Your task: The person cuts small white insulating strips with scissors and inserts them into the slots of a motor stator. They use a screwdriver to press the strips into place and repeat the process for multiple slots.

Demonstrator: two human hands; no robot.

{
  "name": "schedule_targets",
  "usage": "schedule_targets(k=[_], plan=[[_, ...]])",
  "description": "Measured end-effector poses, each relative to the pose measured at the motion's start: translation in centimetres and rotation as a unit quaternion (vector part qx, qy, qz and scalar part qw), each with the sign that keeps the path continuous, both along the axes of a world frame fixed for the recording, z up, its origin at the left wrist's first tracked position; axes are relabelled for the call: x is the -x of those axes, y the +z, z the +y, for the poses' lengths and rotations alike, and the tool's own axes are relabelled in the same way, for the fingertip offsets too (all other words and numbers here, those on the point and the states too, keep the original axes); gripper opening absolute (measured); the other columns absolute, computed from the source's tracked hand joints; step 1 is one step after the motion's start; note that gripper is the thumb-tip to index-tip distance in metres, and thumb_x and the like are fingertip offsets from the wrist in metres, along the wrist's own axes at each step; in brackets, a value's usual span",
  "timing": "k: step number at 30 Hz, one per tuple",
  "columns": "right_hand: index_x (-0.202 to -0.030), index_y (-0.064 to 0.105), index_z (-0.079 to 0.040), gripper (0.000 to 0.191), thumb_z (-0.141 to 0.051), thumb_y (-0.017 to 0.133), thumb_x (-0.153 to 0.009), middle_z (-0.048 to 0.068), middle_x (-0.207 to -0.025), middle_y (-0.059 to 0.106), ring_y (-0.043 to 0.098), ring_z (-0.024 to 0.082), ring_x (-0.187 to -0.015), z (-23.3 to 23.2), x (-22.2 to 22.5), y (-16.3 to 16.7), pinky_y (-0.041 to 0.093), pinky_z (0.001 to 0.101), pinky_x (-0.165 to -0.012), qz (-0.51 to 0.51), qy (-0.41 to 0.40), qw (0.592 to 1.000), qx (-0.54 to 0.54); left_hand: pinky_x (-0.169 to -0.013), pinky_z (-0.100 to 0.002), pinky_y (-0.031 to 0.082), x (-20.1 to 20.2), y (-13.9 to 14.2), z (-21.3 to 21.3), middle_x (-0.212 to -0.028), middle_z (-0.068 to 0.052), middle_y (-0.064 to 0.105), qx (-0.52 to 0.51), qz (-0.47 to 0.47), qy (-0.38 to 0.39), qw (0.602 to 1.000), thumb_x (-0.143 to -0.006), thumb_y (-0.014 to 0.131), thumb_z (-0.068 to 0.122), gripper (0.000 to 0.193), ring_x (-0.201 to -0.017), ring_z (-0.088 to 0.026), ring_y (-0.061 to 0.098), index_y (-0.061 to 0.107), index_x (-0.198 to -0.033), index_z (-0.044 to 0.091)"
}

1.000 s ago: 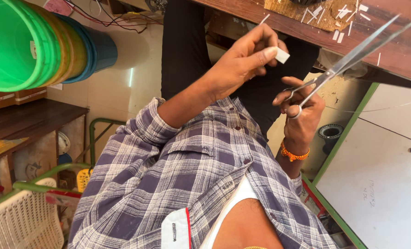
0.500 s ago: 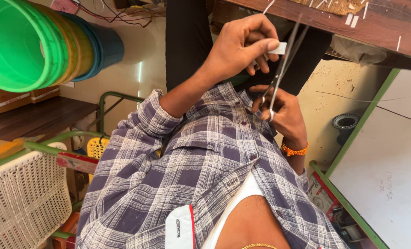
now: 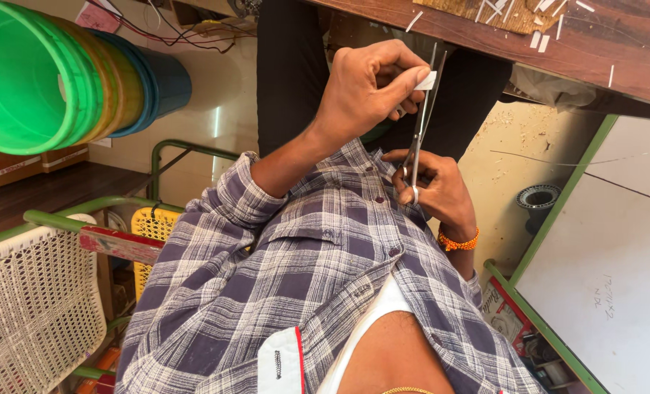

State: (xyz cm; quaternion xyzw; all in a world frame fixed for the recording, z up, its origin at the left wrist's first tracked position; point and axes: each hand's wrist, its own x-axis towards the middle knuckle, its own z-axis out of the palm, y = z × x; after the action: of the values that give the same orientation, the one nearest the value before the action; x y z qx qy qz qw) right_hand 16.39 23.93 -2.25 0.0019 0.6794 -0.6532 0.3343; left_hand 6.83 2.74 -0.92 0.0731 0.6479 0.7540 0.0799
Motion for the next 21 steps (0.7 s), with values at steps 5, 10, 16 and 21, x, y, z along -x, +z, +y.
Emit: schedule_targets(k=[5,10,16,21], plan=[[-0.124,0.069,0.007,0.084,-0.048,0.092,-0.065,-0.001,-0.075,0.063,0.061,0.007,-0.066,-0.25,0.24,0.24,0.048,0.0214,-0.059,-0.003,-0.011,1.000,-0.005,-0.054,-0.019,0.061,0.00,0.39,0.25,-0.078,-0.006,0.077,0.021,0.038,0.017,0.999,-0.103,0.067,0.011,0.013,-0.067,-0.007,0.076,0.073,-0.098,0.000],[-0.124,0.070,0.008,0.080,-0.042,0.093,-0.065,0.000,-0.073,0.063,0.060,0.007,-0.065,-0.03,0.12,0.05,0.047,0.0219,-0.058,0.004,-0.012,0.999,-0.035,-0.052,-0.019,0.061,0.45,0.10,-0.04,-0.075,-0.006,0.077,0.045,0.073,-0.003,0.996,-0.104,0.067,0.010,0.012,-0.064,-0.007,0.077,0.073,-0.096,0.001],[-0.124,0.069,0.008,0.078,-0.040,0.093,-0.067,0.000,-0.076,0.065,0.062,0.007,-0.067,0.22,-0.35,-0.31,0.050,0.0217,-0.060,-0.006,-0.014,1.000,-0.010,-0.051,-0.019,0.061,0.58,-0.19,-0.01,-0.074,-0.006,0.076,0.053,0.063,-0.018,0.996,-0.103,0.068,0.010,0.012,-0.063,-0.008,0.077,0.073,-0.097,0.001],[-0.122,0.070,0.008,0.077,-0.039,0.093,-0.065,0.000,-0.073,0.064,0.060,0.006,-0.064,0.31,-0.36,-0.58,0.046,0.0210,-0.057,-0.015,-0.019,1.000,-0.011,-0.054,-0.020,0.060,0.73,-0.24,-0.08,-0.076,-0.006,0.077,0.054,0.082,-0.018,0.995,-0.103,0.068,0.009,0.012,-0.066,-0.009,0.078,0.072,-0.097,0.000]])
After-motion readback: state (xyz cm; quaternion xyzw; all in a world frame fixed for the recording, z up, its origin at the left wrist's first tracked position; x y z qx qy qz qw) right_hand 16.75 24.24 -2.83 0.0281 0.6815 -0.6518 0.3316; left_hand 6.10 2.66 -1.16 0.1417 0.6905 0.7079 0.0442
